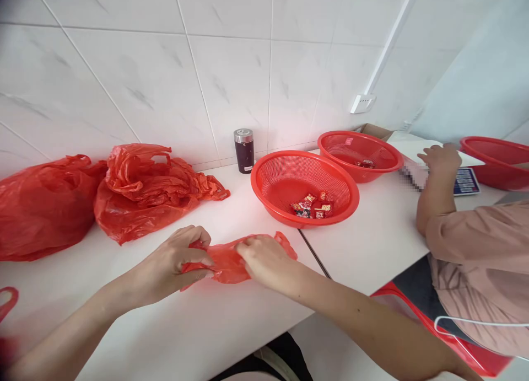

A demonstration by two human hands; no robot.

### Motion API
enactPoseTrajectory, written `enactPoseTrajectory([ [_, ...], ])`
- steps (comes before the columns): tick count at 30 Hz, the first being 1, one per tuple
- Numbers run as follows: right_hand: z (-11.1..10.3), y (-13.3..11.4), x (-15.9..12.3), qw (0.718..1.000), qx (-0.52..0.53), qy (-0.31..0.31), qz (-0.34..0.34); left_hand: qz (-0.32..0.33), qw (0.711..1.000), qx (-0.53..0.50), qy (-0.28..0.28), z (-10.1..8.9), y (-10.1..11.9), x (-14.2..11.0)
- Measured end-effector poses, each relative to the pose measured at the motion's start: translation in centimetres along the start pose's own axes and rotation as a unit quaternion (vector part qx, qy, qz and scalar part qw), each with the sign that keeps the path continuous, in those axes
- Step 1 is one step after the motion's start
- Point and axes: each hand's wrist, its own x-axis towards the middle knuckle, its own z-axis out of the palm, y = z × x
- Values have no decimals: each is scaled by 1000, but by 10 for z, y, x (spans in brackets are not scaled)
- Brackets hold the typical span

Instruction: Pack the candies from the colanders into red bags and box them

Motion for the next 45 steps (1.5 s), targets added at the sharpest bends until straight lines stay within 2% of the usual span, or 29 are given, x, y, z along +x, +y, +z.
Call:
enactPoseTrajectory([
  [2,9,17,4,997,-58,-31,32,-18,999,43,-12,-1,-14,-5],
  [5,8,31,3,995,-56,-55,56,-77,992,101,4,-9,-38,-10],
  [7,1,30,3,995,-51,-56,57,-140,984,111,14,-15,-49,-10],
  [10,-8,20,12,994,-69,-57,57,-223,967,117,38,-16,-50,-3],
  [12,-7,11,24,997,-67,-26,34,-244,953,152,94,-5,-44,9],
  [15,5,0,46,997,-62,35,-29,-226,929,229,183,29,-35,31],
  [17,18,-3,59,995,-78,29,-51,-214,922,257,196,55,-37,44],
  [19,29,-1,67,995,-81,-29,-44,-217,925,262,171,75,-46,49],
  [21,36,9,69,994,-49,-100,-4,-232,927,265,132,82,-62,45],
  [24,36,30,66,986,12,-151,72,-298,914,263,86,72,-89,26],
  [27,29,41,63,984,37,-154,83,-341,914,216,26,51,-103,7],
  [29,24,37,64,989,24,-137,55,-321,930,176,12,42,-101,1],
  [30,22,32,65,993,13,-109,34,-308,939,153,20,40,-97,1],
  [33,17,15,72,999,-11,26,-31,-280,957,33,67,41,-84,3],
  [35,16,9,78,998,-20,48,-44,-258,960,-56,90,43,-79,4],
  [38,21,15,84,999,-32,-19,-31,-234,964,-112,59,47,-79,4],
  [41,28,33,83,997,-23,-72,0,-258,965,-46,6,52,-82,2],
  [43,29,42,75,993,0,-118,23,-291,957,11,11,53,-83,1],
  [45,21,45,64,986,39,-161,30,-317,948,19,19,52,-82,-1],
])
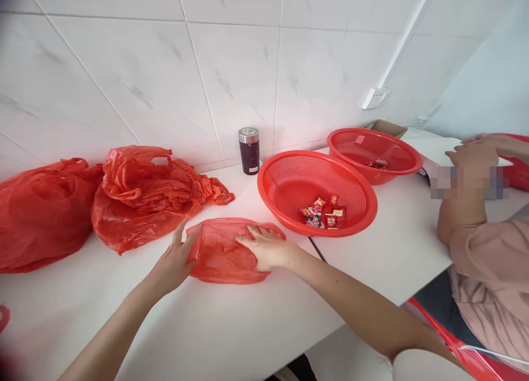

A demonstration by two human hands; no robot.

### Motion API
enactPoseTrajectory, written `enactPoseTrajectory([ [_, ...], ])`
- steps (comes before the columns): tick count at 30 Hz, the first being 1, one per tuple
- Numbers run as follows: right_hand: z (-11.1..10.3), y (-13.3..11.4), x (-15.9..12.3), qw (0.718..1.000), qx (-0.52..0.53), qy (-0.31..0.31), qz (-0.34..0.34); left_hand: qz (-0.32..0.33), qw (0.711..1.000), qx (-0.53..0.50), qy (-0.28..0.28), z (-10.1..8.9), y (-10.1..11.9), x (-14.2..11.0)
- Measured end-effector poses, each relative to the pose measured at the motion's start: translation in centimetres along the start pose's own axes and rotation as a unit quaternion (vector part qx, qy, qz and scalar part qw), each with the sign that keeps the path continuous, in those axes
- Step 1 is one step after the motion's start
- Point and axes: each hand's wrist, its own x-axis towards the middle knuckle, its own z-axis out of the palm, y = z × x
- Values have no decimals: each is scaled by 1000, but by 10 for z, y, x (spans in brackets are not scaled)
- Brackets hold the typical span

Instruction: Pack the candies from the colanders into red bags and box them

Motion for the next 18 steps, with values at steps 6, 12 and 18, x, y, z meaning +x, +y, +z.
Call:
enactPoseTrajectory([
  [6,-76,13,-56,970,197,60,-129,13,988,-131,-84,-7,1,-10],
  [12,-129,126,-56,977,68,66,189,54,953,-258,-146,-10,15,-17],
  [18,-87,163,-39,968,49,-26,245,8,924,-349,-157,-10,22,-8],
])
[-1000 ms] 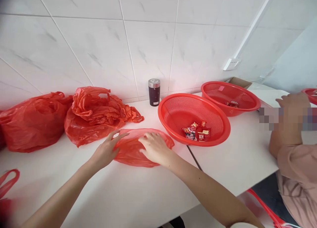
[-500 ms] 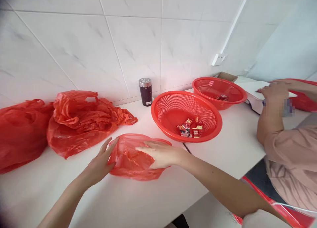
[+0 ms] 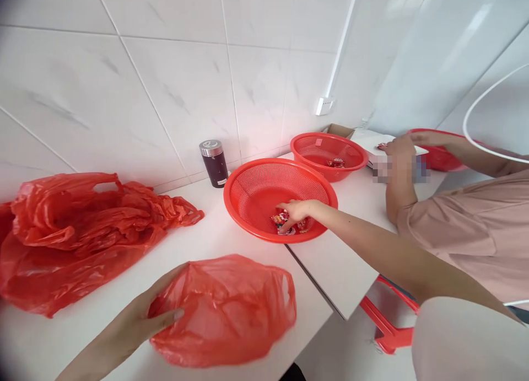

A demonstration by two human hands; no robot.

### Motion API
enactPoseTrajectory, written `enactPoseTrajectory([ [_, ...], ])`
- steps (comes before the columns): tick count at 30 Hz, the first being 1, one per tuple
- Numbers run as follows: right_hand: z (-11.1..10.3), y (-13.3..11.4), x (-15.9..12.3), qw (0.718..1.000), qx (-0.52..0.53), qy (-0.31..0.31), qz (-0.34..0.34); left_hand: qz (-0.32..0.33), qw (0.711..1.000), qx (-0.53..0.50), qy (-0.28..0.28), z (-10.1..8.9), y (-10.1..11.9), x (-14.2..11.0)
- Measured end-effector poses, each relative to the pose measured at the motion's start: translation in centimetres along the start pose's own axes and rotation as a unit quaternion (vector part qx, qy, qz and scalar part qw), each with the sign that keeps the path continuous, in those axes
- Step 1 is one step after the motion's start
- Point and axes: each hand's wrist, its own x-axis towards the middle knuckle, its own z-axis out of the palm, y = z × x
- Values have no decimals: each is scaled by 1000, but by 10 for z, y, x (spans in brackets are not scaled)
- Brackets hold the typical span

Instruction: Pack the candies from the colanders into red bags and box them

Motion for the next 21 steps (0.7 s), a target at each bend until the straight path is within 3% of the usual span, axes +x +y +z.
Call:
enactPoseTrajectory([
  [4,16,-21,-6,1000,8,14,-11,-20,994,-39,103,6,2,12],
  [7,14,-33,-7,999,27,16,-41,-33,991,-72,109,16,-2,14],
  [11,-6,-39,-7,995,61,55,-65,-31,988,-112,107,27,-10,9],
  [14,-30,-54,-23,981,117,124,-98,-26,986,-112,122,28,-11,5],
  [16,-39,-77,-43,955,186,178,-149,-26,985,-117,121,28,-9,3],
  [18,-36,-107,-65,924,243,200,-216,-20,987,-114,116,29,-8,1],
  [21,-2,-154,-82,909,247,150,-301,-3,989,-84,122,30,-10,0],
])
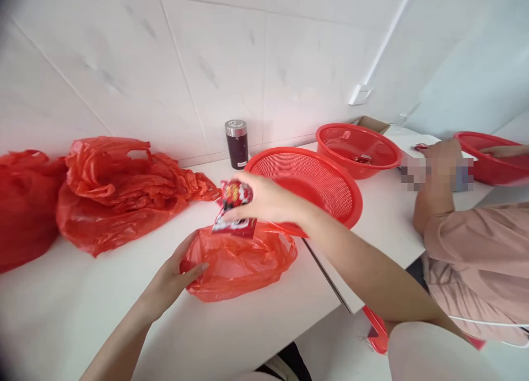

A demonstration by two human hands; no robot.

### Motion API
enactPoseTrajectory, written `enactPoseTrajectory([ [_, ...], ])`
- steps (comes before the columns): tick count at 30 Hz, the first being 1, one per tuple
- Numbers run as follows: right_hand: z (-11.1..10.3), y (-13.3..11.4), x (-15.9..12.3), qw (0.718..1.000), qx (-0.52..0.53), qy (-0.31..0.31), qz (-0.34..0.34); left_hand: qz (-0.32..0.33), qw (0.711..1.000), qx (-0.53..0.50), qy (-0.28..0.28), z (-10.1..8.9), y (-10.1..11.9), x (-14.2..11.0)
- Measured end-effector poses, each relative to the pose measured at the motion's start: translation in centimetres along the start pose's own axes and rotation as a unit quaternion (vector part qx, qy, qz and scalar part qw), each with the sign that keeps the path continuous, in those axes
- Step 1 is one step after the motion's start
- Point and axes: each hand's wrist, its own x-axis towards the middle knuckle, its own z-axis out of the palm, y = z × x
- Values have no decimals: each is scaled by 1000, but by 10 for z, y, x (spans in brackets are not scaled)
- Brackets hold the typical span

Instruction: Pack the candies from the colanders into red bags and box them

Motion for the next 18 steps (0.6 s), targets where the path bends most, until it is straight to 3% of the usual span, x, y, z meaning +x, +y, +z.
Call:
enactPoseTrajectory([
  [2,43,0,-2,999,-36,-36,-10,18,999,28,15,-1,-4,0],
  [5,96,20,-1,990,-117,-77,15,44,996,71,38,-4,-9,-1],
  [8,117,34,-3,981,-156,-105,41,71,988,122,59,-9,-8,-4],
  [11,98,25,-12,977,-184,-106,27,96,976,170,98,-16,-1,-11],
  [13,70,14,-18,983,-160,-90,-5,97,971,190,108,-22,4,-16],
  [15,37,13,-20,990,-135,-34,-12,94,969,202,104,-26,8,-19],
  [17,4,27,-17,981,-185,37,37,92,966,213,112,-29,9,-21],
  [18,-11,38,-15,969,-232,44,77,89,964,218,120,-31,9,-21],
])
